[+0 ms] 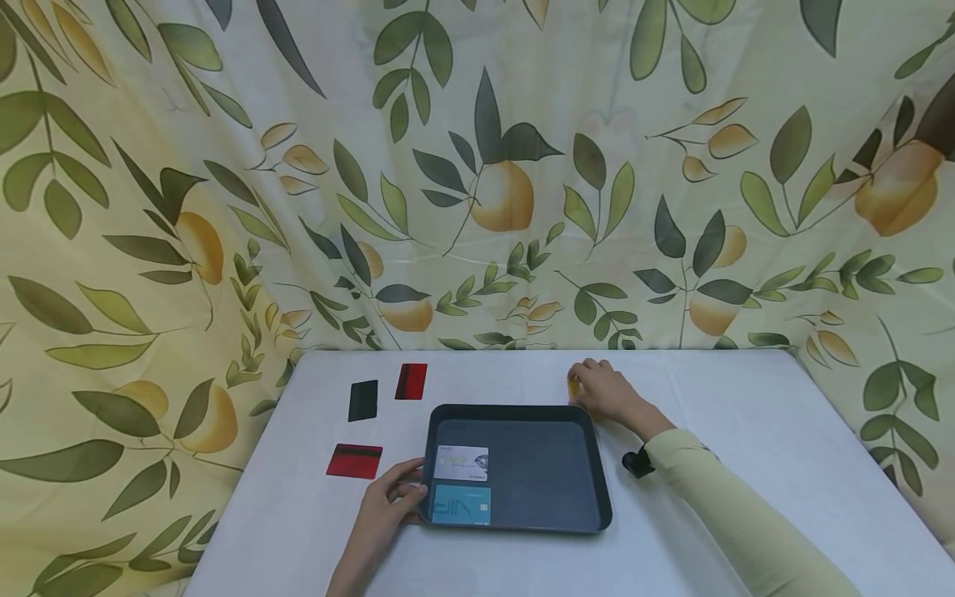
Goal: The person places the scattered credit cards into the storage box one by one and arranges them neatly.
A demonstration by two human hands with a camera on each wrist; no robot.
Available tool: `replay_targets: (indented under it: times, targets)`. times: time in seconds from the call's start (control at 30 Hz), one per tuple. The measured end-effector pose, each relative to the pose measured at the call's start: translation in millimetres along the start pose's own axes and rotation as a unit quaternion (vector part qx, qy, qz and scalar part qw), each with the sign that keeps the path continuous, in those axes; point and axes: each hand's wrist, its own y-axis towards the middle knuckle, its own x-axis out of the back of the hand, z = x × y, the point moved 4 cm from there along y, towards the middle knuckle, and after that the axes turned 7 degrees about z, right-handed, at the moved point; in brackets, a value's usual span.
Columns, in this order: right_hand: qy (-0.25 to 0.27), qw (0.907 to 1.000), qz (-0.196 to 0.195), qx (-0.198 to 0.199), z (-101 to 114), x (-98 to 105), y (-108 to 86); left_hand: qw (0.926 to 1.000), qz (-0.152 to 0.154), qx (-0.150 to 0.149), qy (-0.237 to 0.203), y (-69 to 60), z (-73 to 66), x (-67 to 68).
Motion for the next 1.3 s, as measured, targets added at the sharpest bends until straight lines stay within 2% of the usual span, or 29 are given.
replay_targets:
  times: [0.4, 0.57, 0.87, 1.07, 1.3]
  targets:
    - [0.029, 0.9994, -0.004, -0.017, -6, -2, -2.5, 1.0000, 0.001, -0.004, 0.001, 0.0, 0.6, 0.0]
    - [0.071, 0.9969, -0.004, -0.035, -9, -3, -3.1, 1.0000, -0.002, 0.001, 0.003, 0.7, 2.0, 0.0]
    - [0.139, 0.9885, -0.048, -0.035, -13, 3, -12.3, 1.0000, -0.004, -0.001, 0.000, 0.6, 2.7, -1.7]
    - [0.190, 0.9787, -0.064, -0.046, -16, 10, -20.7, 1.0000, -0.005, 0.000, 0.003, 0.3, 1.9, -0.7]
    - [0.218, 0.9714, -0.076, -0.055, -20, 17, -27.0, 1.0000, -0.006, -0.002, 0.003, -1.5, -1.2, -0.4]
